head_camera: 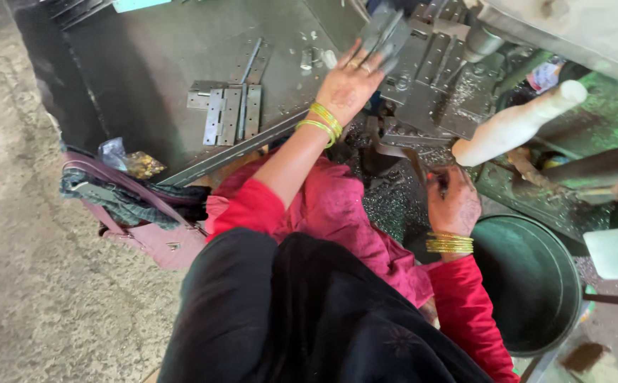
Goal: The person repeatedly places metal hinge pieces under a drill press, operates the lever to drill holes, and then removes the finished pieces. The person handles the metal pieces one at a time and places them on a nearby tray after drilling.
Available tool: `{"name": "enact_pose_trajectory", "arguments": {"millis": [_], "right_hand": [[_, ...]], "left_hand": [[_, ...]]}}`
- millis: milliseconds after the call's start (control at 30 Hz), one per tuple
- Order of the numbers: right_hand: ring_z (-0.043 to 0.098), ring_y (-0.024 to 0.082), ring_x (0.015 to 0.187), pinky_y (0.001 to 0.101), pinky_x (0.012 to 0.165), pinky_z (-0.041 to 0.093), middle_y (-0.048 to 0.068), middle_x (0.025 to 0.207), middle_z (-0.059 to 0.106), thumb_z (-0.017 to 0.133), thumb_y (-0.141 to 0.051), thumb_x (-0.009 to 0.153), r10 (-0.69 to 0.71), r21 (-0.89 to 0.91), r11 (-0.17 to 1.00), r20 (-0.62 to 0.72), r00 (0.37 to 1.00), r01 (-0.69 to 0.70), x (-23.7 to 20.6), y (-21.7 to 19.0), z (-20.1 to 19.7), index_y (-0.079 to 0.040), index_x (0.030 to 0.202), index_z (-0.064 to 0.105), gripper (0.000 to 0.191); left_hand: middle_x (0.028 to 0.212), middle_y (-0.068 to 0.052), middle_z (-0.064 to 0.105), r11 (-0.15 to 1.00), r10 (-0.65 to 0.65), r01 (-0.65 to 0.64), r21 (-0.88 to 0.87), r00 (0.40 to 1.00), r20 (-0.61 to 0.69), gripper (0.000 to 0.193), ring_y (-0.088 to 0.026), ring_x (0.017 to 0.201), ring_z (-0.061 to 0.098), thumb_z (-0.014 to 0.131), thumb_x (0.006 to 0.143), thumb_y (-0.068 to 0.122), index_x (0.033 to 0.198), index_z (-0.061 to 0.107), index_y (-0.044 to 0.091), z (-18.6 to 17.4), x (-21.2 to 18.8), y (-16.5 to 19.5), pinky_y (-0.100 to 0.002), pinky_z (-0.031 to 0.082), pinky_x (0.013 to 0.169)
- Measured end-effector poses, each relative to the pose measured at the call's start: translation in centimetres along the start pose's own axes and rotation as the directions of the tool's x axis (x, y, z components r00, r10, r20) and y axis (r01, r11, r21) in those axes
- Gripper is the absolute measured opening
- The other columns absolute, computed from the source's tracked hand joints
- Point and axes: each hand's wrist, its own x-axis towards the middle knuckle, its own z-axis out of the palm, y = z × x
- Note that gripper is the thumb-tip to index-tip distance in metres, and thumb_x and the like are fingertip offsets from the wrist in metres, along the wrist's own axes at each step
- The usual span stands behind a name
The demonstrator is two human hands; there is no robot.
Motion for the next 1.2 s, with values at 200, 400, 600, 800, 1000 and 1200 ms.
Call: {"name": "enact_pose_trajectory", "arguments": {"millis": [200,400,600,800,1000,1200], "right_hand": [[0.067,0.037,0.104,0.0491,0.086,0.052,0.011,0.104,0.072,0.071,-0.022,0.097,0.037,0.013,0.999,0.031,0.999,-0.037,-1.1,1.5,2.2,-0.011,0.111,0.066,0.019],[0.066,0.041,0.103,0.0525,0.084,0.051,0.018,0.112,0.070,0.072,-0.026,0.090,0.090,-0.029,0.996,0.128,0.988,-0.087,-1.5,2.7,3.7,-0.012,0.121,0.061,0.035],[0.067,0.044,0.102,0.0541,0.084,0.051,0.020,0.110,0.073,0.072,-0.037,0.090,0.239,-0.007,0.969,0.248,0.939,-0.245,-1.5,2.9,3.6,-0.014,0.128,0.058,0.047],[0.067,0.047,0.102,0.0549,0.084,0.051,0.024,0.110,0.071,0.072,-0.040,0.091,0.223,-0.068,0.975,0.296,0.929,-0.212,-1.2,2.4,3.7,-0.014,0.133,0.056,0.052],[0.065,0.049,0.103,0.0574,0.083,0.050,0.025,0.111,0.071,0.069,-0.038,0.092,0.236,-0.074,0.972,0.300,0.924,-0.224,-3.5,7.9,7.2,-0.013,0.137,0.053,0.054],[0.064,0.054,0.096,0.0609,0.076,0.050,0.034,0.103,0.066,0.065,-0.036,0.096,0.233,-0.024,0.971,0.291,0.928,-0.236,-8.8,10.3,14.8,-0.001,0.135,0.045,0.056]], "left_hand": [[0.146,-0.011,0.058,0.973,-0.215,0.223,-0.055,0.969,0.124,0.039,-0.035,0.133,0.058,0.058,0.098,0.016,0.137,0.065,0.013,3.7,-1.2,5.6,-0.045,0.045,0.114],[0.156,-0.018,0.049,0.995,-0.074,0.100,-0.031,0.881,0.467,0.040,-0.039,0.133,0.054,0.053,0.100,0.016,0.138,0.061,0.006,7.5,-3.2,14.2,-0.047,0.043,0.115],[0.153,-0.015,0.048,0.811,-0.246,0.504,-0.298,0.756,0.607,0.074,-0.033,0.132,0.049,0.070,0.074,0.027,0.144,0.057,0.007,6.1,-1.9,13.9,-0.065,0.028,0.108],[0.145,-0.006,0.062,0.913,-0.235,0.408,0.017,0.491,0.839,0.028,-0.023,0.151,0.040,0.055,0.103,0.025,0.118,0.075,0.014,4.8,0.9,11.9,-0.045,0.031,0.114],[0.146,-0.010,0.057,0.941,-0.285,0.334,0.047,0.714,0.639,0.041,-0.030,0.143,0.042,0.058,0.074,0.018,0.111,0.075,0.014,7.1,2.7,11.3,-0.055,0.029,0.099],[0.129,-0.008,0.066,0.952,-0.218,0.297,0.071,0.499,0.839,0.026,-0.023,0.135,0.046,0.053,0.092,0.017,0.107,0.074,0.012,5.6,2.1,11.5,-0.044,0.034,0.100]]}}
